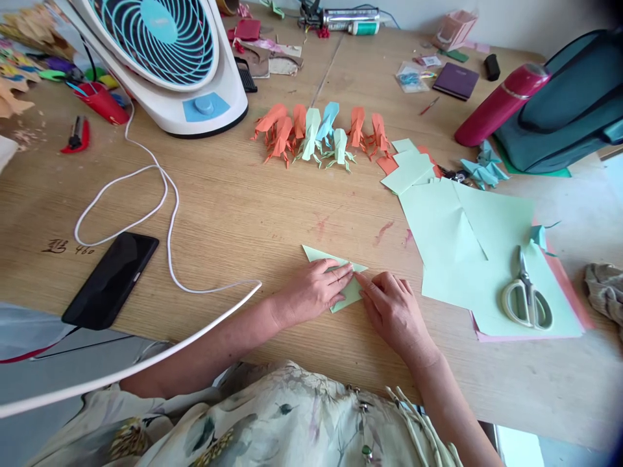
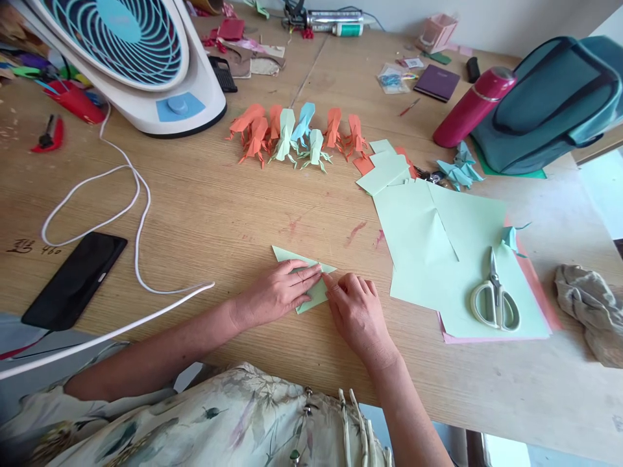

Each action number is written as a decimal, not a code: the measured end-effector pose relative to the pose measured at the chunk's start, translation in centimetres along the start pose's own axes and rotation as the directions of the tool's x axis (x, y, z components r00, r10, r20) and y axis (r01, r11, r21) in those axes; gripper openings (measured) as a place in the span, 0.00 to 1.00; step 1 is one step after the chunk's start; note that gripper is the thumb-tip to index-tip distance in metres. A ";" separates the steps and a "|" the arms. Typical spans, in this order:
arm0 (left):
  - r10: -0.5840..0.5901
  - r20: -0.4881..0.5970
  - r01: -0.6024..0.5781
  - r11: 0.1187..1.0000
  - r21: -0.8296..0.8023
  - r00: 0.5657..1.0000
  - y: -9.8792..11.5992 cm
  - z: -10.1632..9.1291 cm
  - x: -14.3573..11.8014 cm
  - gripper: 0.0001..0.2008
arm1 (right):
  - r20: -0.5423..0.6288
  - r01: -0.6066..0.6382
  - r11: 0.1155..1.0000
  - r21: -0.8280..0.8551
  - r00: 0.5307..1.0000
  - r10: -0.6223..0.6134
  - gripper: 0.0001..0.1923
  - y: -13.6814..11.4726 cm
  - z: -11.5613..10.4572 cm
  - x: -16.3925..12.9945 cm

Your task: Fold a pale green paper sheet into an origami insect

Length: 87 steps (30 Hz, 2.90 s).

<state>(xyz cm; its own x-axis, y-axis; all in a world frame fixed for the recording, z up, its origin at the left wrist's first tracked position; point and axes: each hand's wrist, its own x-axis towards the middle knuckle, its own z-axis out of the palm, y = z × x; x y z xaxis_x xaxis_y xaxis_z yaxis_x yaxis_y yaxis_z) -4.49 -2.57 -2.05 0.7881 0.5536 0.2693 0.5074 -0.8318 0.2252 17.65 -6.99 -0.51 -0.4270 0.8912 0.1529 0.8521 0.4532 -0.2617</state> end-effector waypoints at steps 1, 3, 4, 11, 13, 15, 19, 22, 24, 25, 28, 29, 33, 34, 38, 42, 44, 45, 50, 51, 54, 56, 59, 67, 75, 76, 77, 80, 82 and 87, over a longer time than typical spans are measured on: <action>-0.005 -0.002 0.005 1.000 -0.011 1.000 0.0 0.0 0.0 0.21 | 0.000 0.001 1.000 0.002 1.000 -0.001 0.17 0.0 0.0 0.0; -0.016 -0.010 0.016 0.999 -0.040 1.000 0.0 -0.1 0.0 0.21 | -0.002 0.005 1.000 0.006 1.000 -0.005 0.17 0.1 0.0 0.0; -0.021 -0.015 0.020 0.998 -0.055 1.000 0.0 -0.2 0.0 0.21 | -0.005 0.008 1.000 0.008 1.000 -0.008 0.17 0.1 0.0 0.0; -0.035 -0.040 0.030 0.990 -0.136 0.999 -0.1 -0.6 0.2 0.20 | -0.032 0.030 0.999 0.024 0.999 -0.029 0.17 0.2 0.1 0.0; -0.040 -0.038 0.034 0.988 -0.152 0.998 -0.1 -0.7 0.3 0.20 | -0.033 0.028 0.999 0.035 0.999 -0.026 0.17 0.2 0.2 -0.1; -0.050 -0.039 0.043 0.985 -0.166 0.998 0.0 -0.7 0.3 0.20 | -0.034 0.025 0.999 0.046 0.999 -0.024 0.17 0.3 0.2 -0.1; -0.075 -0.059 0.062 0.979 -0.194 0.995 0.1 -0.6 0.4 0.19 | -0.038 0.025 0.998 0.062 0.999 -0.022 0.18 0.4 0.3 -0.2; -0.095 -0.079 0.077 0.974 -0.215 0.992 0.3 -0.6 0.5 0.19 | -0.035 0.037 0.998 0.046 0.999 -0.036 0.18 0.4 0.3 -0.2; -0.101 -0.086 0.080 0.972 -0.221 0.991 0.3 -0.6 0.5 0.19 | -0.035 0.050 0.998 0.030 0.998 -0.049 0.18 0.4 0.3 -0.2; -0.101 -0.088 0.080 0.972 -0.220 0.991 0.3 -0.6 0.5 0.18 | -0.034 0.056 0.998 0.022 0.998 -0.055 0.18 0.4 0.3 -0.2; -0.096 -0.087 0.075 0.974 -0.214 0.992 0.3 -0.5 0.5 0.18 | -0.032 0.068 0.998 0.001 0.997 -0.068 0.19 0.3 0.1 0.0; -0.095 -0.085 0.075 0.974 -0.213 0.992 0.3 -0.5 0.5 0.18 | -0.032 0.071 0.997 -0.008 0.997 -0.071 0.20 0.2 0.1 0.1; -0.102 -0.069 0.085 0.972 -0.220 0.992 0.2 -0.5 0.4 0.18 | -0.010 0.072 0.996 -0.053 0.997 -0.073 0.20 0.0 -0.1 0.4; -0.102 -0.064 0.086 0.971 -0.222 0.993 0.2 -0.5 0.4 0.19 | 0.002 0.073 0.995 -0.061 0.997 -0.073 0.20 0.0 -0.1 0.5; -0.095 -0.048 0.083 0.972 -0.221 0.994 0.2 -0.5 0.4 0.18 | 0.047 0.070 0.994 -0.079 0.997 -0.066 0.20 0.0 -0.2 0.7; -0.092 -0.033 0.083 0.975 -0.207 0.995 0.2 -0.6 0.4 0.16 | 0.060 0.071 0.995 -0.075 0.996 -0.066 0.21 0.1 -0.2 0.7; -0.087 -0.035 0.078 0.977 -0.197 0.996 0.2 -0.6 0.4 0.16 | 0.050 0.079 0.995 -0.063 0.996 -0.076 0.21 0.3 -0.2 0.7; -0.084 -0.037 0.076 0.978 -0.192 0.996 0.2 -0.7 0.4 0.16 | 0.045 0.082 0.995 -0.056 0.996 -0.079 0.22 0.3 -0.2 0.7; -0.066 -0.052 0.056 0.984 -0.171 0.997 0.2 -0.7 0.3 0.15 | 0.035 0.076 0.997 -0.012 0.997 -0.076 0.20 0.5 -0.2 0.9; -0.063 -0.050 0.054 0.985 -0.167 0.997 0.2 -0.7 0.3 0.15 | 0.042 0.075 0.997 -0.007 0.996 -0.075 0.19 0.6 -0.3 0.9; -0.056 -0.037 0.050 0.987 -0.155 0.998 0.2 -0.7 0.3 0.15 | 0.068 0.079 0.997 -0.007 0.995 -0.078 0.18 0.8 -0.5 1.0; -0.053 -0.033 0.048 0.988 -0.145 0.998 0.3 -0.7 0.3 0.16 | 0.083 0.089 0.996 0.004 0.993 -0.089 0.18 1.0 -0.7 1.1; -0.048 -0.036 0.043 0.992 -0.123 0.998 0.4 -0.8 0.3 0.17 | 0.094 0.103 0.993 0.051 0.990 -0.107 0.19 1.3 -0.9 1.2; -0.050 -0.017 0.049 0.995 -0.086 0.999 0.5 -0.6 0.3 0.17 | 0.092 0.131 0.991 0.013 0.987 -0.131 0.19 1.6 -0.7 1.4; -0.049 -0.007 0.049 0.998 -0.042 0.999 0.6 -0.4 0.1 0.18 | 0.126 0.171 0.982 0.076 0.976 -0.180 0.18 2.2 -1.5 1.1; -0.049 -0.007 0.049 0.998 -0.033 0.999 0.6 -0.4 0.1 0.19 | 0.122 0.186 0.981 0.054 0.974 -0.191 0.17 2.2 -1.6 1.0; -0.051 -0.007 0.051 0.998 -0.025 0.999 0.6 -0.4 0.1 0.19 | 0.120 0.200 0.979 0.032 0.972 -0.203 0.17 2.2 -1.6 1.1; -0.052 -0.001 0.052 0.999 -0.010 0.999 0.6 -0.4 0.1 0.20 | 0.128 0.230 0.973 -0.011 0.966 -0.227 0.17 2.3 -1.7 1.1; -0.048 0.000 0.048 0.999 -0.008 0.999 0.6 -0.4 0.1 0.20 | 0.142 0.236 0.972 -0.007 0.962 -0.232 0.17 2.4 -1.8 1.2; -0.044 0.004 0.044 0.999 0.009 0.999 0.5 -0.4 0.0 0.20 | 0.180 0.246 0.967 0.063 0.950 -0.253 0.19 2.9 -2.4 1.0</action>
<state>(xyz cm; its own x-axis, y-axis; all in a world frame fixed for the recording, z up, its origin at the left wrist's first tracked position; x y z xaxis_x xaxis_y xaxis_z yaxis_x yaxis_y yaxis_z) -4.31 -2.99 -1.57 0.7665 0.5891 0.2558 0.5443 -0.8073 0.2282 20.39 -4.79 1.17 -0.6761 0.7357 0.0396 0.7003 0.6584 -0.2758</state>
